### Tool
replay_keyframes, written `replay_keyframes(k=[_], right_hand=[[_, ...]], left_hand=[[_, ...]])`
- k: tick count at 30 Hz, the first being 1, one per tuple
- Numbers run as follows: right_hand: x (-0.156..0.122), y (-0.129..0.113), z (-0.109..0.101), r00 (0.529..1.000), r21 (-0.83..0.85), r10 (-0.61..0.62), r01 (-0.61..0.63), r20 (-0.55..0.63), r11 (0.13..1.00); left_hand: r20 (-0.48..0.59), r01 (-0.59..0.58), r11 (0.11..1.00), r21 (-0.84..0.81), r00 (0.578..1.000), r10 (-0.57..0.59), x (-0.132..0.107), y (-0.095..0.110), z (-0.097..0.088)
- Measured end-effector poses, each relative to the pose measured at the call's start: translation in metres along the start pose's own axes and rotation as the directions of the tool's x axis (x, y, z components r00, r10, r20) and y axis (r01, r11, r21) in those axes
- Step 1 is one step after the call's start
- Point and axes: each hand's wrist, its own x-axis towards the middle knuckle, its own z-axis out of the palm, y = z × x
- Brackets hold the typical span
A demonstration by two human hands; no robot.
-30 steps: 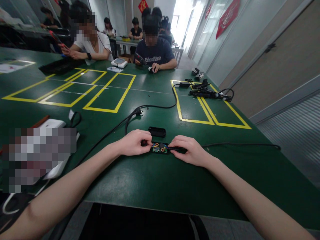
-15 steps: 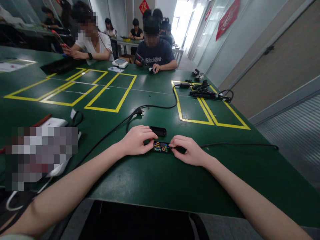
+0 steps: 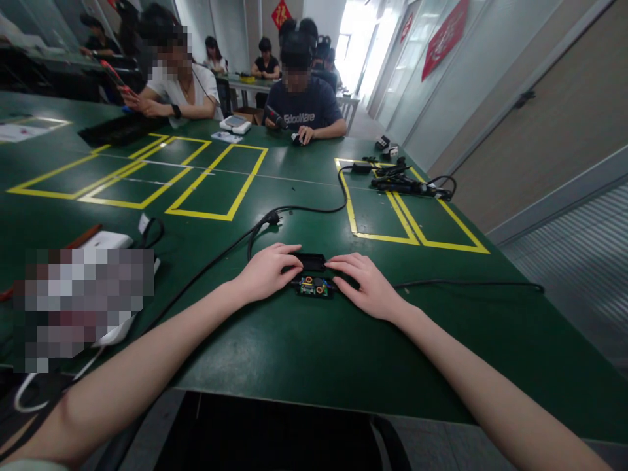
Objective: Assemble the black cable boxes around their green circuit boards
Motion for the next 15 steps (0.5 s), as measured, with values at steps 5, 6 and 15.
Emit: replay_keyframes(k=[5,6,15], right_hand=[[0.000,-0.004,-0.001,1.000,0.031,0.006,-0.007,0.026,0.999],[0.000,-0.005,-0.002,1.000,0.029,0.003,-0.004,0.025,1.000],[0.001,-0.008,0.000,1.000,0.060,0.001,-0.001,0.006,0.998]], left_hand=[[-0.033,-0.022,0.986,-0.165,0.999,0.017,0.001,-0.001,0.001],[-0.047,-0.028,0.981,-0.194,0.999,0.019,0.001,-0.001,0.001],[-0.106,-0.035,0.910,-0.414,0.994,-0.010,-0.001,0.009,-0.003]])
